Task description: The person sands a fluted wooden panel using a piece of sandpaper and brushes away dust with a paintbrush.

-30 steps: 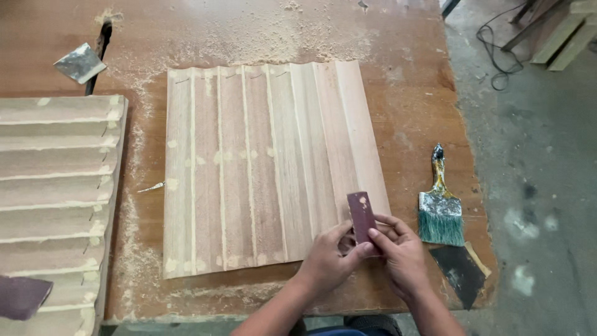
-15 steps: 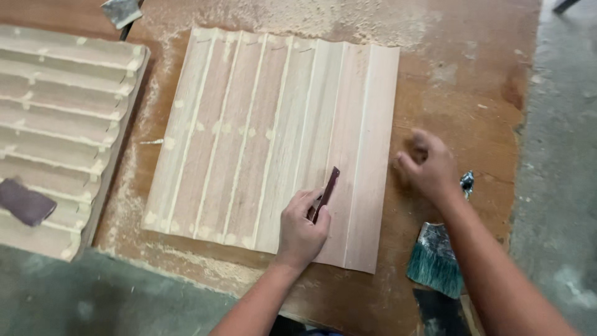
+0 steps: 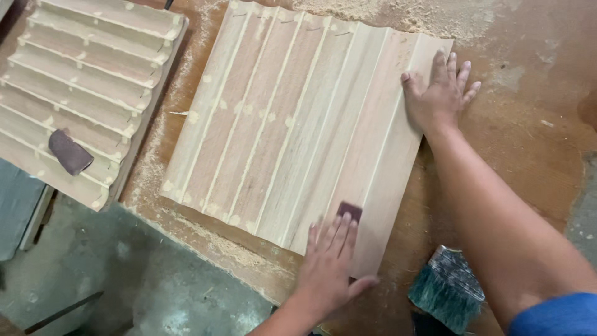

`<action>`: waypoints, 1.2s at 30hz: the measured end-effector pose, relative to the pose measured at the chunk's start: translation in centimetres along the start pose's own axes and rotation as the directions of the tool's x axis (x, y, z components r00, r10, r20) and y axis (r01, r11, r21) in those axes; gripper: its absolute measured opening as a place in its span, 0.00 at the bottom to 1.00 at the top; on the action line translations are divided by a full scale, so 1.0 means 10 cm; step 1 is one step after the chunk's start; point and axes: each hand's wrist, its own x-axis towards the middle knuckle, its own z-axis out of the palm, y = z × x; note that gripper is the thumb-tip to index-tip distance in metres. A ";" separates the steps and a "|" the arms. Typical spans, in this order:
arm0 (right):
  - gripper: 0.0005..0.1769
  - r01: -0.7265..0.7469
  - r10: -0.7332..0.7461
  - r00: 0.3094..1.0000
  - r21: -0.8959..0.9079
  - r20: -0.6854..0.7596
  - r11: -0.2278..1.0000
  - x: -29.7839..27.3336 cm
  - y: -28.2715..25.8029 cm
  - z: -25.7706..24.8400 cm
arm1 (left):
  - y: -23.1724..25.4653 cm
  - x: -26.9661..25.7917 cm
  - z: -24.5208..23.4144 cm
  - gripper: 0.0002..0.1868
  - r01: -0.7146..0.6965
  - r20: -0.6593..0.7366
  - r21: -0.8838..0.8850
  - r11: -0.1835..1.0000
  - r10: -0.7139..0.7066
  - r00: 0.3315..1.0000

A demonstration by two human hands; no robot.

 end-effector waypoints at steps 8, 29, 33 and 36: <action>0.33 0.102 -0.096 0.989 0.047 -0.116 0.994 0.10 0.23 0.19 | -0.34 1.58 0.15 0.60 -0.023 0.141 -0.230 0.973 0.056 0.988; 0.35 0.060 -0.050 0.984 0.052 -0.174 0.997 0.24 0.49 0.45 | -0.51 2.58 0.00 0.63 0.107 0.388 -0.541 0.834 0.135 0.912; 0.32 -0.083 0.090 0.992 0.082 -0.090 0.993 0.09 0.29 0.28 | -0.45 1.70 -0.38 0.69 0.098 0.451 -0.575 0.812 0.215 0.866; 0.31 -0.066 0.079 0.992 0.122 -0.101 0.990 0.03 0.13 0.16 | -0.37 0.89 0.15 0.80 -0.194 0.048 0.094 0.977 0.190 0.981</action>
